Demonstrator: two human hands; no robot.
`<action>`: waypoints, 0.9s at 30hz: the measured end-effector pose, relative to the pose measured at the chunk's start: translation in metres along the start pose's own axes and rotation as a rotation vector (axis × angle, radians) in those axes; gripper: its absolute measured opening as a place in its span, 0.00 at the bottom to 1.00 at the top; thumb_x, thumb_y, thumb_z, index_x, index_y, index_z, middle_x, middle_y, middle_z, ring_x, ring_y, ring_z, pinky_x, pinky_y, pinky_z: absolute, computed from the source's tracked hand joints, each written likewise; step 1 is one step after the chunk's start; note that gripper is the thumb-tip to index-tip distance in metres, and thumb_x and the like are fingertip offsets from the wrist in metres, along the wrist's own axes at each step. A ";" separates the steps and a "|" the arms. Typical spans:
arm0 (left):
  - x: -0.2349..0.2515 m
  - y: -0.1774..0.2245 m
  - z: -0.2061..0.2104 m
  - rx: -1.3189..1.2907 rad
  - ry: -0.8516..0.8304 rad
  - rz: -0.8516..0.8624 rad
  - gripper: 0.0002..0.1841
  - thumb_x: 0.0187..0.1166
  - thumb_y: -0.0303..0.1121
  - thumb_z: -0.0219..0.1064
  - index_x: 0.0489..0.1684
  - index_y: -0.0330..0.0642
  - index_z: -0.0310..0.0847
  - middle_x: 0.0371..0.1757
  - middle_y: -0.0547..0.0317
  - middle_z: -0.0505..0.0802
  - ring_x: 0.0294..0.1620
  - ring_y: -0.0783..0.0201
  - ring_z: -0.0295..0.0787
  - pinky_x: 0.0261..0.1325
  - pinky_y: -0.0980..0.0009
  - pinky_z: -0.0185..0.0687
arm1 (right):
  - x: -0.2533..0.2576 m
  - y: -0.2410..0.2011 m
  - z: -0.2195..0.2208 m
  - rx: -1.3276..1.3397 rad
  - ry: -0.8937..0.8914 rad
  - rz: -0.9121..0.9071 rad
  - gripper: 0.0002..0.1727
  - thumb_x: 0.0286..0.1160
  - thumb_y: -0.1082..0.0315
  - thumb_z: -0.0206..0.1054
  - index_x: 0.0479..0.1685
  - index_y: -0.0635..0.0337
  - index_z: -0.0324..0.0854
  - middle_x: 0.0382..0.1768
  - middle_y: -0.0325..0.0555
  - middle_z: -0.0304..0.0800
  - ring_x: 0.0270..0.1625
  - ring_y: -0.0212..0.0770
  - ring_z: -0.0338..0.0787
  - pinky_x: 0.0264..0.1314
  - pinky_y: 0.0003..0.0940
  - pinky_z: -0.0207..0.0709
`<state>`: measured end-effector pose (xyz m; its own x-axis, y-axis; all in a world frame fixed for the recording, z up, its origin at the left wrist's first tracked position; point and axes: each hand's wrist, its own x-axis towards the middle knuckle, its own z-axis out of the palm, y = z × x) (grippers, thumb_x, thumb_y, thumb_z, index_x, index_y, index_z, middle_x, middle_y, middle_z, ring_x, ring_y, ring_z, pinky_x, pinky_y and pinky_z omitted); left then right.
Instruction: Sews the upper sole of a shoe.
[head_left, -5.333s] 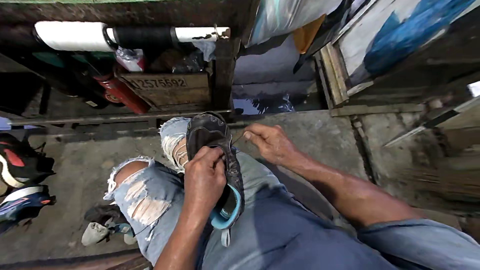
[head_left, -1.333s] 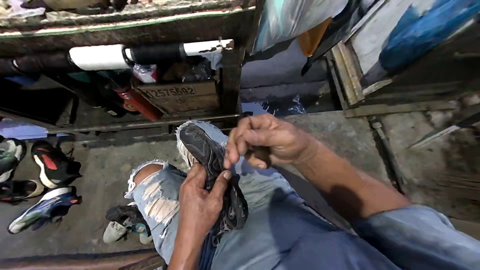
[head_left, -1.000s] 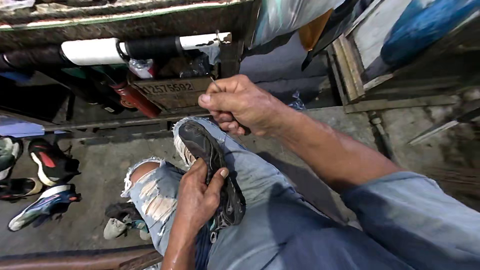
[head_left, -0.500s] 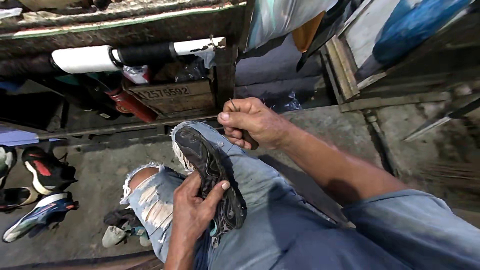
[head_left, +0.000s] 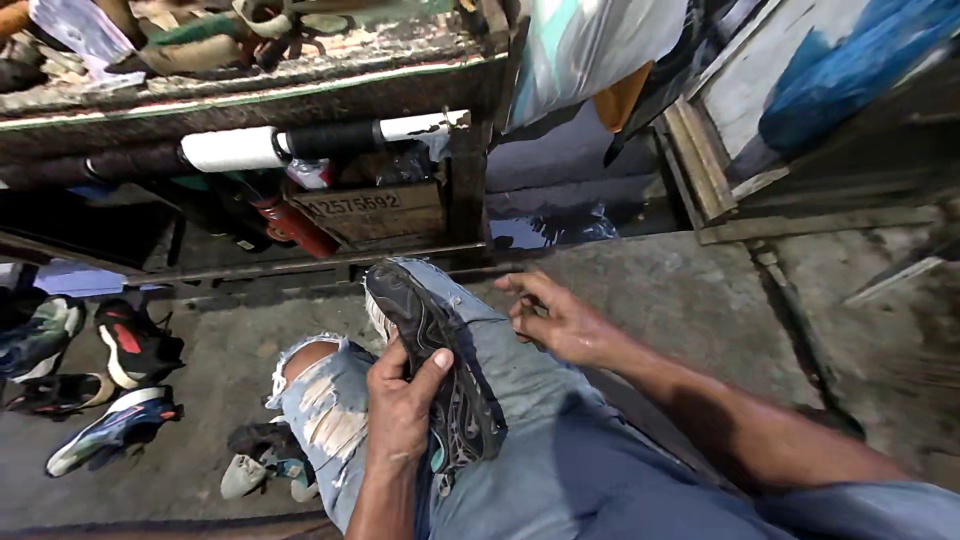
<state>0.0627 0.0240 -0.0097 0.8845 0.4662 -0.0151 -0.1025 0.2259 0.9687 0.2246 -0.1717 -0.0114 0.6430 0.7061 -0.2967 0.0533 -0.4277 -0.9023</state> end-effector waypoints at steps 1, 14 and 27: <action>-0.001 -0.001 0.001 -0.020 0.002 0.001 0.13 0.74 0.23 0.71 0.54 0.28 0.86 0.49 0.47 0.94 0.48 0.61 0.93 0.55 0.64 0.92 | -0.005 -0.001 0.000 -0.088 -0.002 -0.104 0.29 0.81 0.67 0.64 0.84 0.44 0.73 0.60 0.45 0.82 0.49 0.35 0.88 0.50 0.36 0.87; 0.000 0.000 0.006 0.029 -0.010 0.022 0.11 0.73 0.22 0.71 0.51 0.29 0.88 0.51 0.45 0.93 0.50 0.59 0.92 0.57 0.63 0.91 | -0.010 -0.052 0.007 -0.531 0.033 -0.728 0.17 0.87 0.63 0.60 0.63 0.57 0.90 0.38 0.40 0.88 0.35 0.30 0.85 0.35 0.24 0.80; 0.002 -0.003 0.005 0.065 -0.033 0.036 0.11 0.73 0.25 0.71 0.50 0.30 0.89 0.53 0.45 0.91 0.55 0.56 0.90 0.60 0.63 0.89 | -0.015 -0.067 0.003 -0.752 0.029 -0.714 0.17 0.83 0.65 0.59 0.59 0.56 0.91 0.33 0.41 0.84 0.27 0.34 0.83 0.25 0.30 0.76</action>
<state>0.0670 0.0195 -0.0117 0.8955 0.4441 0.0272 -0.1056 0.1527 0.9826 0.2092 -0.1517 0.0521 0.2920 0.9239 0.2472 0.8860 -0.1639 -0.4338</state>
